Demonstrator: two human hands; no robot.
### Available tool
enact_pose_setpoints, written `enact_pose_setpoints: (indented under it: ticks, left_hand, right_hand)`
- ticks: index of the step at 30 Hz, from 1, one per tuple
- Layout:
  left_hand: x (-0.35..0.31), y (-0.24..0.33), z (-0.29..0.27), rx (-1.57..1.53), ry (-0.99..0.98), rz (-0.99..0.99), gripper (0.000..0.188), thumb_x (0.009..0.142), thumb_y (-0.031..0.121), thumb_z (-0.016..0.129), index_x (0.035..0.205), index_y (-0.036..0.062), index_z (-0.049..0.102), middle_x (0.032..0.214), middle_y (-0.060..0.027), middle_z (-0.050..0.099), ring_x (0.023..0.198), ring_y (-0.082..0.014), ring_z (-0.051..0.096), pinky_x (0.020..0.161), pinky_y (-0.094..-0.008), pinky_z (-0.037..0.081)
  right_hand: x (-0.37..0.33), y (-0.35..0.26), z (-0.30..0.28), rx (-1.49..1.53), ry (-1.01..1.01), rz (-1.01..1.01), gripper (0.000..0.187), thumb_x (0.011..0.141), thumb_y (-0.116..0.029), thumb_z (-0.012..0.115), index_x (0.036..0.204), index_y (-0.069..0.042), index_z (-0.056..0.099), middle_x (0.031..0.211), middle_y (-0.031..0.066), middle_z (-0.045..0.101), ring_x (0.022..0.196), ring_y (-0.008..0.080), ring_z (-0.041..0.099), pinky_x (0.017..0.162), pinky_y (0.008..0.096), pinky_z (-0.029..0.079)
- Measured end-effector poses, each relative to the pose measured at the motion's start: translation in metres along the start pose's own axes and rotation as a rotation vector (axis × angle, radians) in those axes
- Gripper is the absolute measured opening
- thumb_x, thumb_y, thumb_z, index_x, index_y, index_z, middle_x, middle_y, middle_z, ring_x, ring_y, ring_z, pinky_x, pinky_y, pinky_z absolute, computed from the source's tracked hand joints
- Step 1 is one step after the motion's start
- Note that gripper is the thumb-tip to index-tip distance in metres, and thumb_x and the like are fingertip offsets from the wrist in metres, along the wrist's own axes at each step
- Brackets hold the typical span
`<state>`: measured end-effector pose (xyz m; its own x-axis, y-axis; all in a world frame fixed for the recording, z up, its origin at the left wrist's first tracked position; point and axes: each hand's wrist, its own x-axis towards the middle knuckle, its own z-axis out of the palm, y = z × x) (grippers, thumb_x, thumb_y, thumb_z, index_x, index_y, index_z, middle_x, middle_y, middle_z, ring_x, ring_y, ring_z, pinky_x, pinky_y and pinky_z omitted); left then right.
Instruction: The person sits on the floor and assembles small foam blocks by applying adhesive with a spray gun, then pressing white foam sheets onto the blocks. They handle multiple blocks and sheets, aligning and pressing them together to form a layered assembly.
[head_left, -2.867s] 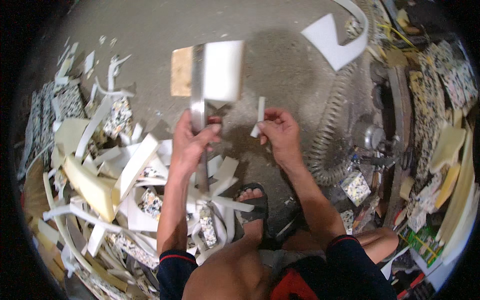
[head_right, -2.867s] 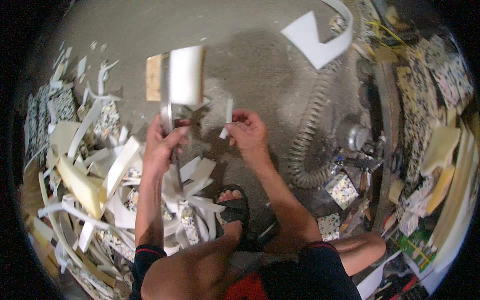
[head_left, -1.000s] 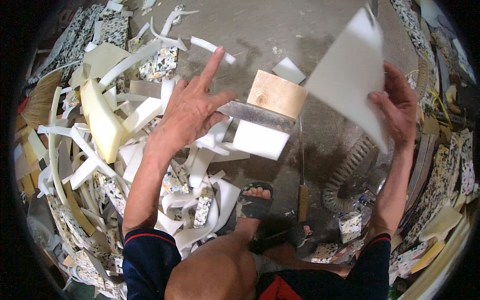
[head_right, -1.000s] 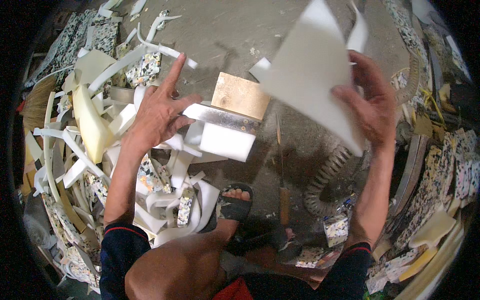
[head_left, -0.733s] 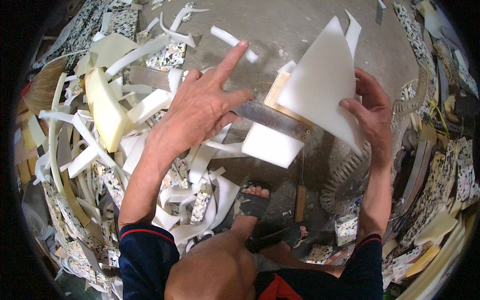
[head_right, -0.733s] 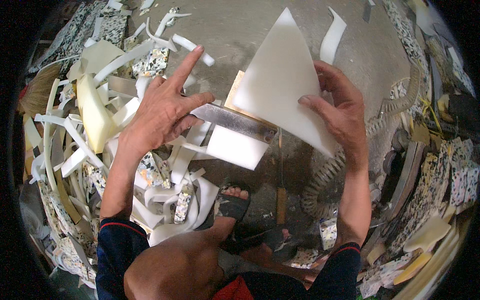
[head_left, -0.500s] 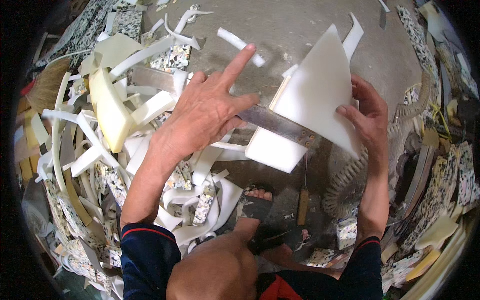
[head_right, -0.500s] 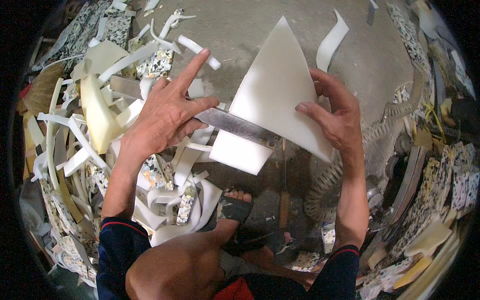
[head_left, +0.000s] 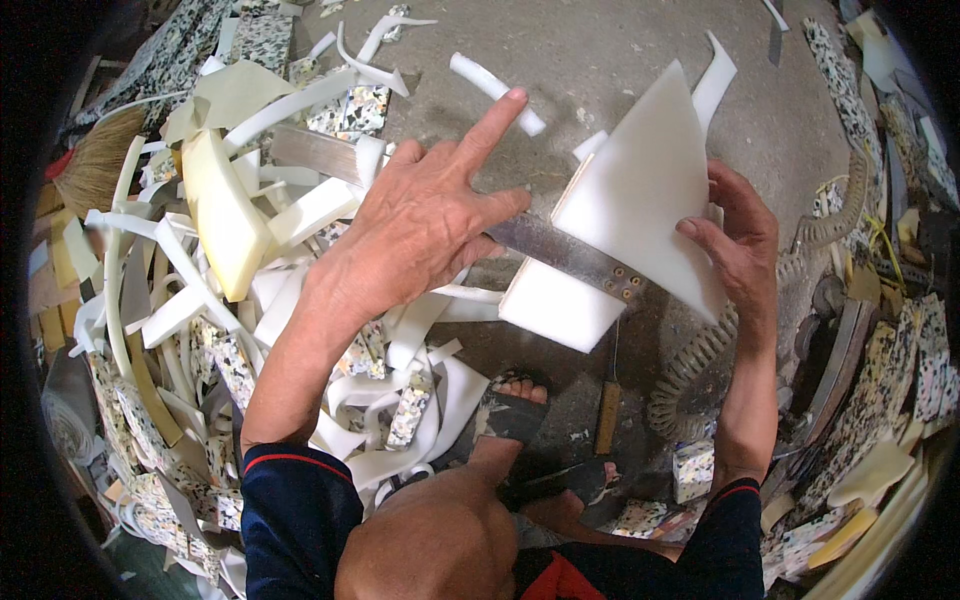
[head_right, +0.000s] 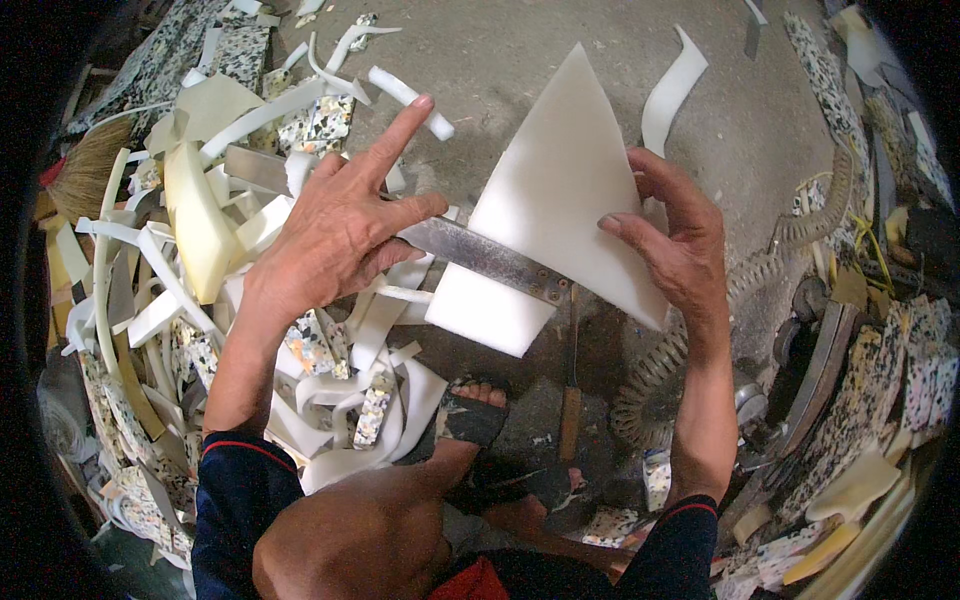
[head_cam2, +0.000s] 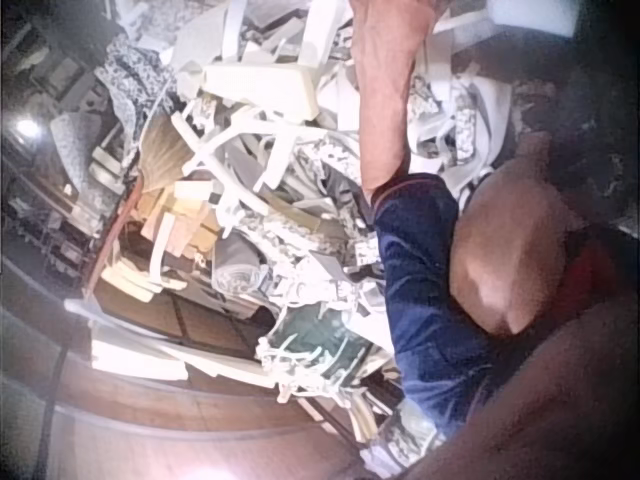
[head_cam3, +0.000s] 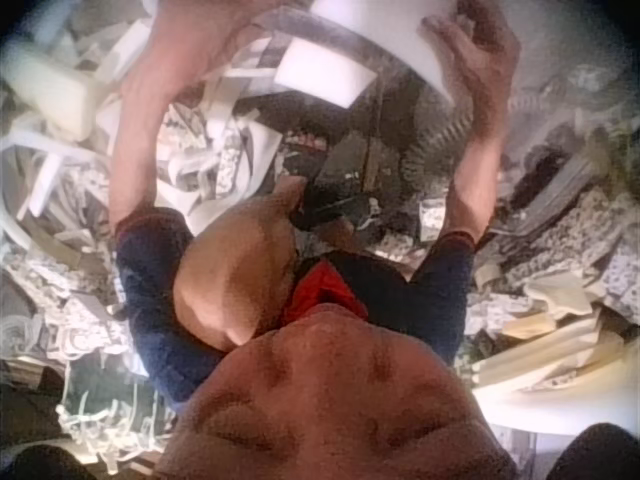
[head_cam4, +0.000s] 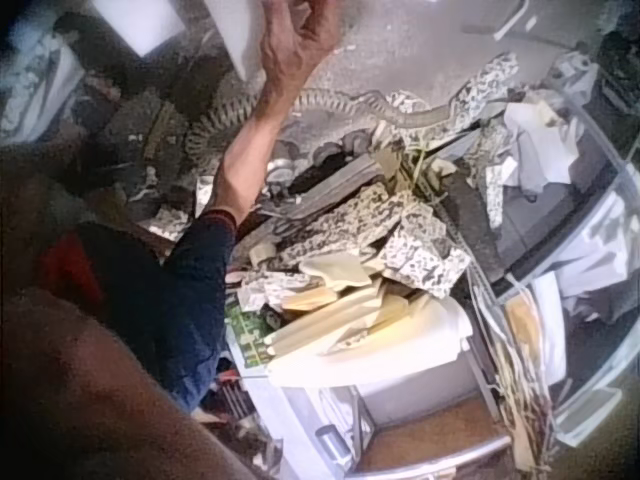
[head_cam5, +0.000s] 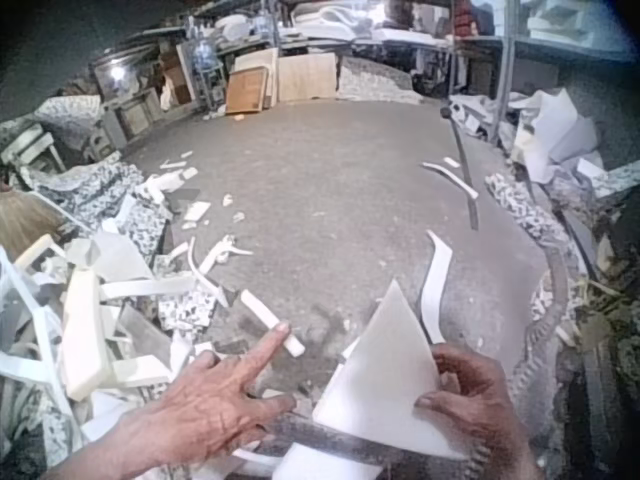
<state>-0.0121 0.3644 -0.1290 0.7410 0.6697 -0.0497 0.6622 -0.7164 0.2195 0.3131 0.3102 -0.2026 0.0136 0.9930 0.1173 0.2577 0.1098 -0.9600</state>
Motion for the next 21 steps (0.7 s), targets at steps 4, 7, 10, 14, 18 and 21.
enact_pose_setpoints:
  ticks: [4,7,10,14,18,21]
  left_hand:
    - [0.0002,0.0007,0.0009,0.006,0.006,0.007,0.054,0.068,0.016,0.085,0.119,0.0246,0.071,0.17,-0.0124,0.015,0.096,-0.0181,0.066,0.08,-0.0374,0.042]
    - [0.0011,0.0008,0.001,0.006,0.0,0.01,0.053,0.068,0.016,0.085,0.119,0.0242,0.071,0.17,-0.0124,0.016,0.096,-0.0184,0.066,0.08,-0.0376,0.043]
    - [0.0011,0.0003,0.0011,-0.004,-0.001,0.011,0.053,0.068,0.015,0.085,0.118,0.0241,0.071,0.17,-0.0127,0.016,0.096,-0.0189,0.066,0.08,-0.0376,0.043]
    - [0.0007,-0.0002,0.0009,0.006,-0.013,0.008,0.052,0.068,0.016,0.084,0.118,0.0241,0.071,0.169,-0.0139,0.017,0.098,-0.0199,0.065,0.081,-0.0375,0.043]
    - [0.0019,0.0001,-0.0033,0.031,-0.022,0.026,0.051,0.068,0.02,0.084,0.118,0.0236,0.071,0.169,-0.0157,0.018,0.105,-0.0211,0.064,0.082,-0.0372,0.043]
    - [0.0018,0.0035,-0.0078,0.031,-0.076,-0.008,0.049,0.069,0.022,0.084,0.117,0.0222,0.072,0.169,-0.017,0.018,0.111,-0.0217,0.063,0.082,-0.0369,0.043]
  right_hand:
    - [-0.001,0.0015,-0.0008,-0.03,-0.002,0.019,0.059,0.073,-0.009,0.085,0.129,-0.013,0.068,0.118,0.0058,0.072,0.105,0.0178,0.065,0.098,0.0382,0.05]
    - [-0.0013,0.003,-0.0009,-0.049,0.0,0.038,0.059,0.073,-0.009,0.085,0.129,-0.013,0.068,0.118,0.0057,0.073,0.105,0.018,0.065,0.098,0.0378,0.05]
    - [-0.0013,0.0052,-0.0003,-0.058,-0.001,0.032,0.059,0.073,-0.009,0.085,0.129,-0.012,0.068,0.118,0.0057,0.073,0.105,0.0183,0.065,0.098,0.0373,0.049]
    - [-0.0016,0.0063,0.0002,-0.133,-0.018,-0.029,0.059,0.073,-0.009,0.086,0.129,-0.012,0.069,0.118,0.0066,0.073,0.102,0.0184,0.065,0.097,0.0371,0.05]
    - [-0.0014,0.0031,-0.0004,-0.23,-0.029,-0.108,0.059,0.072,-0.011,0.087,0.129,-0.011,0.068,0.114,0.0084,0.073,0.095,0.0188,0.065,0.091,0.0371,0.052]
    - [-0.001,-0.0004,-0.0016,-0.25,-0.047,-0.131,0.06,0.072,-0.012,0.087,0.128,-0.011,0.068,0.111,0.009,0.074,0.091,0.0194,0.065,0.086,0.037,0.053]
